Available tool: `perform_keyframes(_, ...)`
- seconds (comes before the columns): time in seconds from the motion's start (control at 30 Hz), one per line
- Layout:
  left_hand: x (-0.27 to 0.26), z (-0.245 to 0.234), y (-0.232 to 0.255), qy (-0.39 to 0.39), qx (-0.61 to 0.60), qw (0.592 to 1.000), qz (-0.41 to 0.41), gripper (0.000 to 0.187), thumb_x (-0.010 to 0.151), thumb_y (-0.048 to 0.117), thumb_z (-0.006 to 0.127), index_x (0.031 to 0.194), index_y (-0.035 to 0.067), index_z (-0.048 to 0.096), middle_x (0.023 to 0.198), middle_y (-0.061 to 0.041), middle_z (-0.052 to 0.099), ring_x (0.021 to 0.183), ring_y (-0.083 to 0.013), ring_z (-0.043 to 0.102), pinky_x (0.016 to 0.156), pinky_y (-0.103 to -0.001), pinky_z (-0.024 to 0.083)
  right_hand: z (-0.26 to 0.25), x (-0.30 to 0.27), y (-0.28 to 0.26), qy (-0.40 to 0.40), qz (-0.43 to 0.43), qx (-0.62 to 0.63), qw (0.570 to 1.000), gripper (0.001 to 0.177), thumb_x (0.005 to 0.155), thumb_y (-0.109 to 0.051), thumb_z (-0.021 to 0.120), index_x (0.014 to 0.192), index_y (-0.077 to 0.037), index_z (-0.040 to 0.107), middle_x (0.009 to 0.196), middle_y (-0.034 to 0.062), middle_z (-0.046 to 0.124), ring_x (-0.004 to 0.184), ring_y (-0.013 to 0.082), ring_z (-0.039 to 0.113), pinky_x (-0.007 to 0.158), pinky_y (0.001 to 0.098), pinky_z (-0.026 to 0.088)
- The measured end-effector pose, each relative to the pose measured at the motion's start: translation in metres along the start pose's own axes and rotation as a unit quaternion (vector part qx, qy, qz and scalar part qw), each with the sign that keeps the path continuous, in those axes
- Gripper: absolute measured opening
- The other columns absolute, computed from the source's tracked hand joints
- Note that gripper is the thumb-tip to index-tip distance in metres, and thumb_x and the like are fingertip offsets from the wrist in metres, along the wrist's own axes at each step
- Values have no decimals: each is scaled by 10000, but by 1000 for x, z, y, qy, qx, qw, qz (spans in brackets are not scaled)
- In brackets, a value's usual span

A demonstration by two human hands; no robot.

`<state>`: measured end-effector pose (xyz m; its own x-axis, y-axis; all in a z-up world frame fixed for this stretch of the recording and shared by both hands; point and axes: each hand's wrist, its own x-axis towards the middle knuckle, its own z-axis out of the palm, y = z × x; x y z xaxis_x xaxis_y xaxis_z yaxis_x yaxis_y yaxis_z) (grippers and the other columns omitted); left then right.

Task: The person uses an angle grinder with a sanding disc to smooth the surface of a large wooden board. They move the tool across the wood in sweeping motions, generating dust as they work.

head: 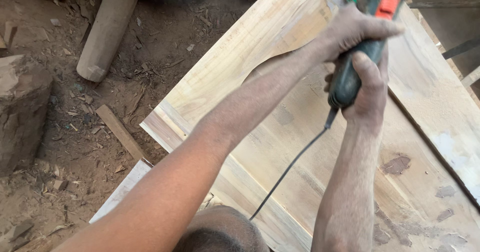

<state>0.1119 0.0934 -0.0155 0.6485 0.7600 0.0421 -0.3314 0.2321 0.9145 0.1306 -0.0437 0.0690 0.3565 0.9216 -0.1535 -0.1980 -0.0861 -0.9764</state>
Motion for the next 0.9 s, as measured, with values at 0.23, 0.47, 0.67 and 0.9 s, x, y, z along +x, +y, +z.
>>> perform_keyframes(0.23,-9,-18,0,28,-18,999,-26,495,699,376,857,982,28,646,779,-93,655,636,-186,729,548,-322,694,11,5,-4,-17,20,-21,999,961,873,-366,706,1627,17,249,1083,182,636,721,184,693,571,272,643)
perform_keyframes(0.47,-42,-56,27,53,22,998,-24,497,751,387,852,1006,10,653,759,-73,635,625,-171,704,567,-310,662,34,8,2,-50,31,-19,998,886,845,-363,652,1564,55,347,1007,170,638,663,179,698,533,261,644)
perform_keyframes(0.67,-61,4,4,-9,-2,997,-81,500,674,349,870,982,43,623,809,-58,642,680,-163,721,612,-315,695,18,-43,-7,9,36,8,999,845,864,-336,661,1541,42,326,1015,161,606,657,177,663,548,260,627)
perform_keyframes(0.9,-56,11,-4,0,16,999,-44,502,683,333,898,996,36,640,875,-81,634,751,-155,701,673,-299,671,12,-47,0,25,39,34,998,813,890,-308,669,1550,23,329,1028,157,608,680,177,661,562,271,619)
